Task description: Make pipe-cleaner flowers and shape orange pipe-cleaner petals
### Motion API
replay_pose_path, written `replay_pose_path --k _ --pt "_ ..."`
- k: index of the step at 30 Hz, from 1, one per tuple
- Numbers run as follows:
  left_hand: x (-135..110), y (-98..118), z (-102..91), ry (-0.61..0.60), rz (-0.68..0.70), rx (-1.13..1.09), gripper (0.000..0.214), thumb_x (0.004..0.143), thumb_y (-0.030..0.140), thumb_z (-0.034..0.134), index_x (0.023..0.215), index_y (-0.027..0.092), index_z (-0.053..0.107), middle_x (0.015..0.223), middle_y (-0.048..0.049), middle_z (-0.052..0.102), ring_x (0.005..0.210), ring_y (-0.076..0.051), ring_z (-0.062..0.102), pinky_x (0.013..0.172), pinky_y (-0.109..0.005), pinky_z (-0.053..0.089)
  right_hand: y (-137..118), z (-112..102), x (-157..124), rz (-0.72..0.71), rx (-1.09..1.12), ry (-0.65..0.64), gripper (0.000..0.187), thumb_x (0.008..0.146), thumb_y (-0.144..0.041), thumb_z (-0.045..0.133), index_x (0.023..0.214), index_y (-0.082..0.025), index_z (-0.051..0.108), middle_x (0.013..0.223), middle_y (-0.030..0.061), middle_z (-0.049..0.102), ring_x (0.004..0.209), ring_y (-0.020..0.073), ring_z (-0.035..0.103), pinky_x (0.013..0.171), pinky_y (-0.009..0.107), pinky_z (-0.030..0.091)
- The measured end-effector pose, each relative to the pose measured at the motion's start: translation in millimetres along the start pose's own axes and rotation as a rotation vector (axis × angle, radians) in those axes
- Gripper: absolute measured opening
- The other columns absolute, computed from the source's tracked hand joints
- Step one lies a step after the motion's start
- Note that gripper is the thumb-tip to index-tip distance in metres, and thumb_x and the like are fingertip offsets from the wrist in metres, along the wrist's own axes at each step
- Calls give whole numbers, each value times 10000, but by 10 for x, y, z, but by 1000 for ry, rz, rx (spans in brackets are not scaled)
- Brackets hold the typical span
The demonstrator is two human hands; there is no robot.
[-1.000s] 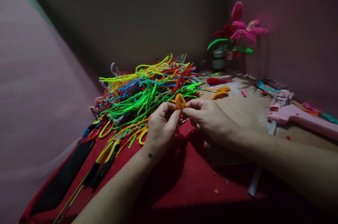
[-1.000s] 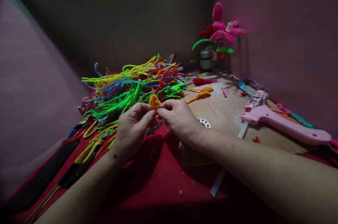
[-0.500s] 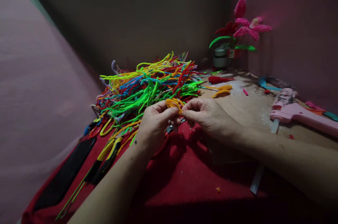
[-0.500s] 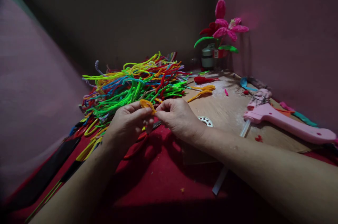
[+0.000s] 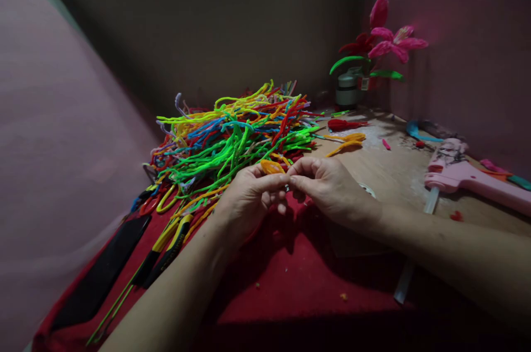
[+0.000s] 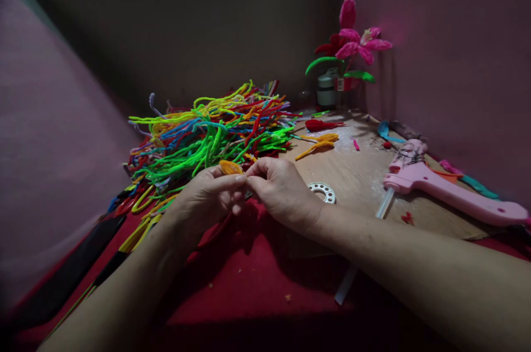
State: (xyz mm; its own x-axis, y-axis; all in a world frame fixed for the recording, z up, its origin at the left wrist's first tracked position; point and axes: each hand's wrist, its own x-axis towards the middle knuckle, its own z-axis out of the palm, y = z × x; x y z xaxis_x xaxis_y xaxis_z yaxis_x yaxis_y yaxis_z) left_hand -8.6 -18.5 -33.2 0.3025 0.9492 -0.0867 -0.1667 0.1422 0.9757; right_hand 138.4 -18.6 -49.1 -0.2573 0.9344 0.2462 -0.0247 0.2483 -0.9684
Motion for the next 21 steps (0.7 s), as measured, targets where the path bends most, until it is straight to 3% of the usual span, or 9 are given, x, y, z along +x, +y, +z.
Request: replay_pose_path --k 7,11,14,18,21 --pt "-28 84 -22 53 66 93 209 675 227 679 851 141 605 732 -19 619 582 -119 595 431 -201 476 -16 -22 14 -14 -51 8 100 717 -161 524 622 -151 553 536 -24 543 492 87 473 501 217 377" --pt "-23 163 -91 138 195 272 240 690 225 667 912 155 607 714 -3 614 498 -65 527 404 -156 413 31 -46 44 -7 -138 -2 106 705 -165 532 601 -155 553 501 -26 523 479 89 459 486 218 363" --pt "-33 178 -113 128 203 372 132 689 205 666 787 128 623 637 2 595 441 -50 481 397 -158 396 26 -50 50 67 -42 -20 77 692 -159 553 615 -154 549 506 -23 522 468 84 456 469 212 365" --pt "-56 166 -98 139 199 373 118 697 229 658 767 138 632 585 8 581 433 -69 483 391 -180 404 -17 -49 45 205 240 -83 42 674 -146 584 713 -147 572 541 -27 539 446 70 457 445 201 383" --pt "-67 166 -78 160 198 413 134 688 246 668 749 129 644 596 -5 593 437 -71 489 392 -181 400 -20 -51 48 233 275 -140 17 656 -121 593 672 -125 590 518 -24 535 429 60 450 429 190 371"
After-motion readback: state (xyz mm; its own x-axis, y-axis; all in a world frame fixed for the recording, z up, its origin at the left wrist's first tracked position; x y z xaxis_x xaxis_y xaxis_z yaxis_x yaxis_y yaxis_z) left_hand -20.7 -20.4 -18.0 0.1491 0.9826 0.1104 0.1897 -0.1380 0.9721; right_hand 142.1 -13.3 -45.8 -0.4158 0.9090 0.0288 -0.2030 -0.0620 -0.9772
